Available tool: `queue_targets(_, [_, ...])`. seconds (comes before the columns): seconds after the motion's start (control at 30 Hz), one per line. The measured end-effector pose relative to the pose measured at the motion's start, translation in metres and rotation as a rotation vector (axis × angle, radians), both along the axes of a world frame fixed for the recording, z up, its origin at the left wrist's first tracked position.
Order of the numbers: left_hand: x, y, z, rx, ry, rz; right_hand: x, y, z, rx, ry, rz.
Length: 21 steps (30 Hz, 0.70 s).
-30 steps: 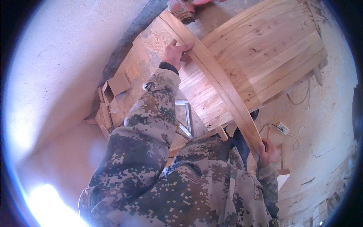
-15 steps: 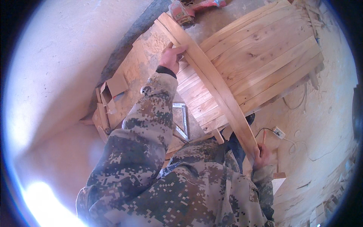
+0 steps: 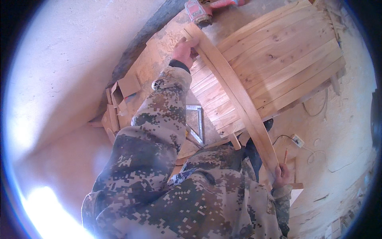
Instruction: The person aligns and marks wooden planks on a workbench using a pencil and a try square. They repeatedly position the planks, draw lines, and adjust the layout to prepare for assembly.
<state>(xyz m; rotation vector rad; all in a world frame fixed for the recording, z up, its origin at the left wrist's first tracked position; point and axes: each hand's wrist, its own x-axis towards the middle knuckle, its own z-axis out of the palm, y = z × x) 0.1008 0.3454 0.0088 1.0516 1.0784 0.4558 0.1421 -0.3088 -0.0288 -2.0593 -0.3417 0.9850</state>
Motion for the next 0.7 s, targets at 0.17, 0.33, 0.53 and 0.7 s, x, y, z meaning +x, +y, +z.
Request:
queue_targets(0.17, [0.005,-0.008,-0.002,0.008,-0.014,0.003,-0.001,-0.001,0.002,-0.034,0.018,-0.015])
queue_targets(0.33, [0.006,-0.014,0.003,0.02,0.006,-0.01,-0.001,0.006,0.009,-0.065,0.01,-0.031])
queue_targets(0.53, [0.006,-0.015,0.004,0.013,0.022,-0.02,0.003,0.011,0.017,-0.084,0.012,-0.004])
queue_targets(0.7, [0.008,-0.018,0.006,0.0,0.058,-0.02,0.004,0.014,0.022,-0.11,0.019,0.01])
